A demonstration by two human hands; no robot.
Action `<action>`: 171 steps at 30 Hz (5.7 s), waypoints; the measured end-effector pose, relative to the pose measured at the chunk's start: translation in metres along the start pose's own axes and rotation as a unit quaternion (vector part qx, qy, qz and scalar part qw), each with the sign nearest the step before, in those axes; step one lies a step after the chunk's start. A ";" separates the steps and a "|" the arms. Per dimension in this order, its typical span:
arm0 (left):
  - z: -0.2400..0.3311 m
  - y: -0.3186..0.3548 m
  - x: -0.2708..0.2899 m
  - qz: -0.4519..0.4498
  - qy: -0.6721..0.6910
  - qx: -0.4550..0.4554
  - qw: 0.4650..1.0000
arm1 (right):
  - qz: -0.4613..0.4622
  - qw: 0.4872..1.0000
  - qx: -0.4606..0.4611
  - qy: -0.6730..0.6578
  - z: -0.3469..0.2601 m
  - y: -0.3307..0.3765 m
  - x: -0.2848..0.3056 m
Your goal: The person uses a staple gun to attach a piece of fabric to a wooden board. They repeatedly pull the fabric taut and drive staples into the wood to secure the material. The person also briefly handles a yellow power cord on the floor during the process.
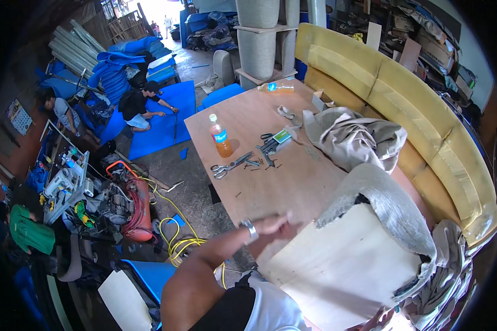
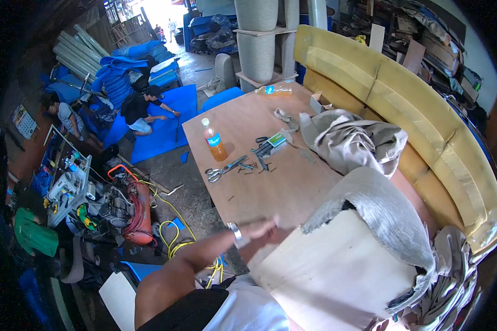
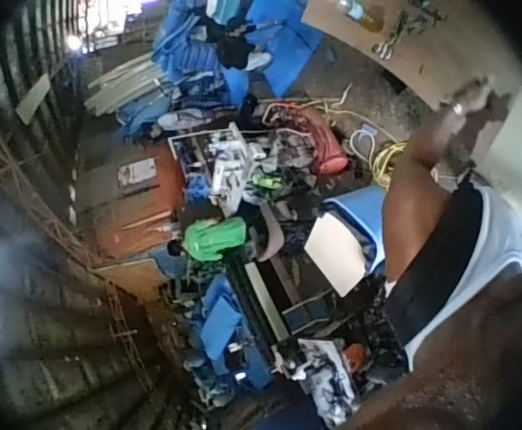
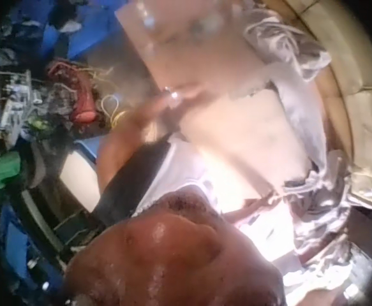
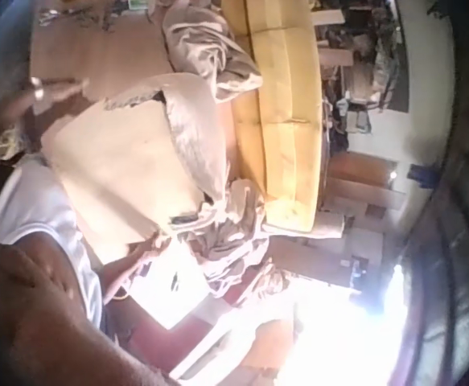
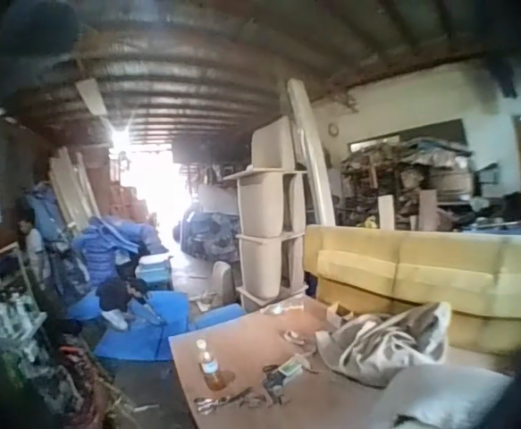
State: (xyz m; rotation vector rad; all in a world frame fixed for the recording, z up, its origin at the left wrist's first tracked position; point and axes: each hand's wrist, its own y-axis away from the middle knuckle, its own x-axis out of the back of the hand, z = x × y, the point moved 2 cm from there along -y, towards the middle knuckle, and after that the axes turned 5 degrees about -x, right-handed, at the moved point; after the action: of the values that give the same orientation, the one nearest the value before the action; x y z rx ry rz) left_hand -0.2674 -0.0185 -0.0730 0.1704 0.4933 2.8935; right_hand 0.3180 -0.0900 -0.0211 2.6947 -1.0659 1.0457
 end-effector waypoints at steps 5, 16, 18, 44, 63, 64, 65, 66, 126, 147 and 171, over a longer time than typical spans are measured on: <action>0.210 -0.033 0.084 0.137 -0.264 -0.124 0.947 | -0.018 0.971 -0.055 -0.231 -0.031 0.029 0.009; 0.403 -0.232 -0.077 -0.266 -0.389 -0.167 0.866 | -0.057 0.971 0.134 -0.190 -0.125 0.032 -0.059; 0.400 -0.260 -0.126 -0.297 -0.480 -0.167 0.809 | -0.009 0.974 0.162 -0.158 -0.121 0.036 -0.065; 0.299 -0.415 -0.340 -0.491 -0.398 -0.240 0.736 | 0.014 0.906 0.375 -0.198 -0.122 0.013 -0.083; 0.363 -0.252 -0.341 -0.594 -0.328 -0.282 0.678 | -0.347 0.610 -0.239 -0.672 -0.180 -0.013 -0.064; 0.362 -0.252 -0.340 -0.588 -0.328 -0.292 0.679 | -0.392 0.541 -0.248 -0.701 -0.191 -0.018 -0.061; 0.364 -0.250 -0.340 -0.582 -0.327 -0.304 0.679 | -0.386 0.526 -0.238 -0.719 -0.200 -0.022 -0.062; 0.367 -0.245 -0.339 -0.600 -0.304 -0.303 0.676 | -0.386 0.513 -0.230 -0.732 -0.208 -0.026 -0.064; 0.348 -0.273 -0.317 -0.530 -0.339 -0.263 0.732 | -0.220 0.829 -0.089 -0.506 -0.214 -0.043 -0.085; 0.361 -0.167 -0.299 -0.390 -0.470 -0.401 0.683 | 0.150 0.983 -0.072 -0.083 0.043 0.044 0.033; 0.349 -0.185 -0.302 -0.356 -0.455 -0.533 0.618 | -0.122 0.968 -0.182 -0.121 -0.043 0.071 0.123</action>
State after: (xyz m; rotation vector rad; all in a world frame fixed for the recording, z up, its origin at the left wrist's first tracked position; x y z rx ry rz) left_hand 0.1101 0.1972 0.1672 0.8837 -1.0641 1.5178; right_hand 0.3142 -0.2036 0.0742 2.5991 -0.8267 0.4388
